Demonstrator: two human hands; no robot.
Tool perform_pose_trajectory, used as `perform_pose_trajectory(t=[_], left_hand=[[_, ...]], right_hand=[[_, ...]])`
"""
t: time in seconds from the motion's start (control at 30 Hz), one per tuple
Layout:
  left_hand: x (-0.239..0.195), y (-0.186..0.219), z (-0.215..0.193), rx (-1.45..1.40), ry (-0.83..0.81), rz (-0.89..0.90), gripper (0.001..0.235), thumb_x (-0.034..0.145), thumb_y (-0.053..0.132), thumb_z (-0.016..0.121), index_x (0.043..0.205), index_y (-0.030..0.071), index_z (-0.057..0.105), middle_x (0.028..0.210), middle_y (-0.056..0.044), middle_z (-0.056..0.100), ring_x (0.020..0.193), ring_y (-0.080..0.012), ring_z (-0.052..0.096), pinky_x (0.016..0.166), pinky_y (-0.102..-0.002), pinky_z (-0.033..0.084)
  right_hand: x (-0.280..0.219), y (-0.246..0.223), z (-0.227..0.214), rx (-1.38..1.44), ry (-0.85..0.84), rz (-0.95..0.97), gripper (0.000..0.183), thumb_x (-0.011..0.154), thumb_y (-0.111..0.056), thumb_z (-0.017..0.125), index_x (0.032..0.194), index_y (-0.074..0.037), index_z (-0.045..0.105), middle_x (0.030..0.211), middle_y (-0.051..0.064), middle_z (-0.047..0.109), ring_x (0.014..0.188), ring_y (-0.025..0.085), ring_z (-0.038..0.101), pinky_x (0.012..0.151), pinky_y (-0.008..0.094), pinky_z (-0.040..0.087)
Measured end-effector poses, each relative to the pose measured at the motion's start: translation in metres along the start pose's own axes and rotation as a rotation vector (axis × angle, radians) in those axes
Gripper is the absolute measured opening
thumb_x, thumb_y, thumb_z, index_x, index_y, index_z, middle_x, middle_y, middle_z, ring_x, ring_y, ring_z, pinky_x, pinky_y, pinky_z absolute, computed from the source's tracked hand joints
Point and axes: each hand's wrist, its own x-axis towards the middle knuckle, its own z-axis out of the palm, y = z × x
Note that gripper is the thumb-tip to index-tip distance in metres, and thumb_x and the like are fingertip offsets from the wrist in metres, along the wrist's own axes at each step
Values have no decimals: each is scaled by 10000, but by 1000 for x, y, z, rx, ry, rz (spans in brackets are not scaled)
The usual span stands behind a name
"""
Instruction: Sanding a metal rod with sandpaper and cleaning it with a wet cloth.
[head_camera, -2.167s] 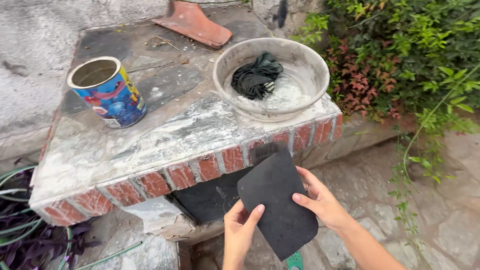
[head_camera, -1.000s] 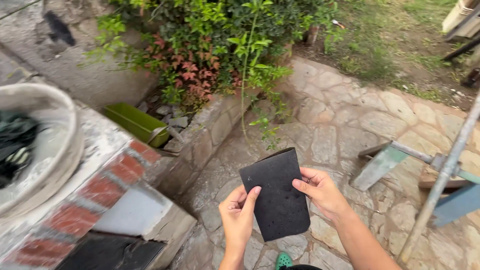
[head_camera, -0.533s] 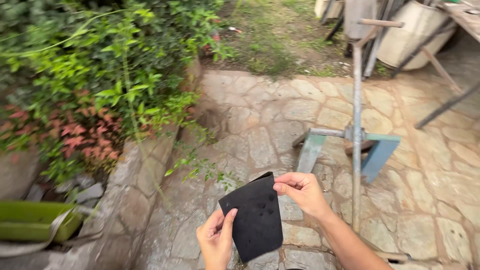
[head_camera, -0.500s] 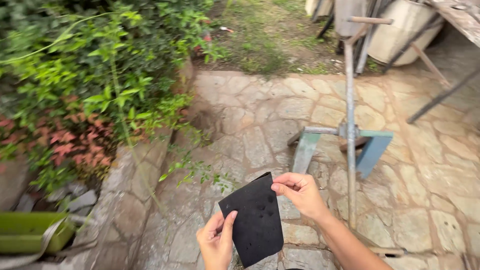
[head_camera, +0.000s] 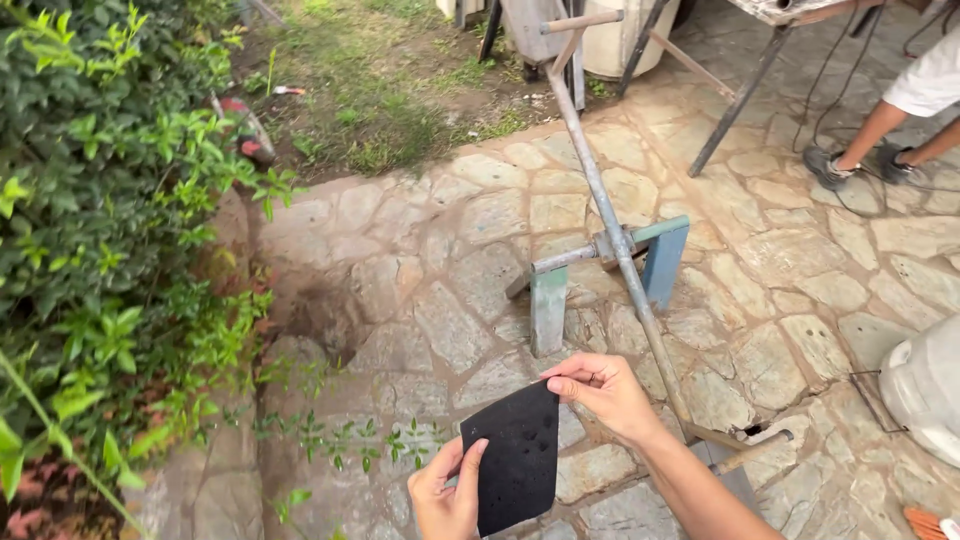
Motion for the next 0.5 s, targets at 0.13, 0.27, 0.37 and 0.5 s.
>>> perform_pose_trajectory(t=[0.13, 0.27, 0.37, 0.5], left_hand=[[67, -7, -7, 14, -75, -160, 154, 784, 232, 817, 859, 112, 877, 535, 29, 759, 526, 10, 582, 459, -220, 490], [122, -24, -9, -91, -75, -192, 149, 771, 181, 831, 858, 64, 863, 611, -13, 833, 575, 2, 679, 482, -191, 533], [161, -34, -7, -57, 12, -134, 125, 735, 173, 854, 772, 57, 829, 605, 10, 793, 563, -11, 685, 533, -198, 556], [197, -40, 6, -148, -201, -29, 115, 799, 145, 821, 783, 33, 800, 606, 26, 706, 577, 0, 566, 516, -210, 515]], right_hand=[[50, 18, 13, -88, 127, -63, 73, 823, -78, 833, 847, -11, 815, 841, 96, 825, 761, 122, 722, 694, 250, 568], [96, -1, 49, -79, 230, -56, 101, 817, -60, 832, 901, -4, 836, 846, 99, 840, 777, 111, 731, 711, 236, 560], [117, -4, 60, 44, 6, -72, 466, 868, -130, 771, 1317, -45, 678, 1269, 210, 772, 1162, 217, 739, 940, 293, 582], [124, 38, 44, -112, 275, -75, 182, 872, -89, 830, 763, -58, 689, 652, -28, 568, 599, 57, 465, 524, 235, 350]])
